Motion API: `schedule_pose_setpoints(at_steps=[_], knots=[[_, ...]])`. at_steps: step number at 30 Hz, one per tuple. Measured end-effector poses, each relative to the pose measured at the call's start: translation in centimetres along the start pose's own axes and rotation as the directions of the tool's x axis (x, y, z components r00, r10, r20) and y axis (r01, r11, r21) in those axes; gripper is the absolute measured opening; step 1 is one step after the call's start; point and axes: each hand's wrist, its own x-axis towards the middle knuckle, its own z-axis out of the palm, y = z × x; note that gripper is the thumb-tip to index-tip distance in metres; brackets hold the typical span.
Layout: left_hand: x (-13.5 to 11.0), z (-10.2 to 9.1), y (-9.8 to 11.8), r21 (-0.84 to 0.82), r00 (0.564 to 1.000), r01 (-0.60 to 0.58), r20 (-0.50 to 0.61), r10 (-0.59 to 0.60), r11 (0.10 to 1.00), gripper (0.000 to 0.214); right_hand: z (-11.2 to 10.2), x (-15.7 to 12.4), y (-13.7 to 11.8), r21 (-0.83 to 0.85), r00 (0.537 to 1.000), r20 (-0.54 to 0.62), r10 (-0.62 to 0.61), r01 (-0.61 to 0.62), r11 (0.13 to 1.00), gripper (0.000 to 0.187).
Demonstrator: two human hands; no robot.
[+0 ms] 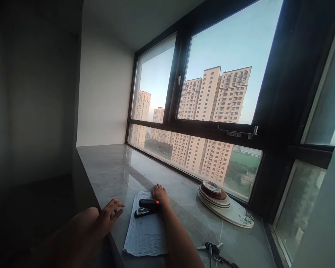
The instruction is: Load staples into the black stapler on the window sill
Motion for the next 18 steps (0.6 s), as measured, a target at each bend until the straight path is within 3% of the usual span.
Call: schedule_pose_setpoints(at_steps=[8, 14, 18], knots=[[0.1, -0.1, 0.4, 0.014, 0.999, 0.004, 0.043, -0.004, 1.0, 0.033, 0.5, -1.0, -1.7, 0.02, 0.998, -0.066, 0.009, -0.008, 1.0, 0.051], [-0.2, -0.1, 0.0, 0.024, 0.998, 0.013, 0.06, -0.015, 1.0, 0.034, 0.0, -2.5, -0.4, 0.029, 0.971, -0.134, 0.197, -0.195, 0.98, 0.061], [-0.4, -0.2, -0.2, 0.018, 0.998, 0.029, 0.049, -0.03, 0.999, 0.035, -0.4, -2.5, -0.2, 0.032, 0.981, -0.11, 0.158, -0.156, 0.987, 0.059]])
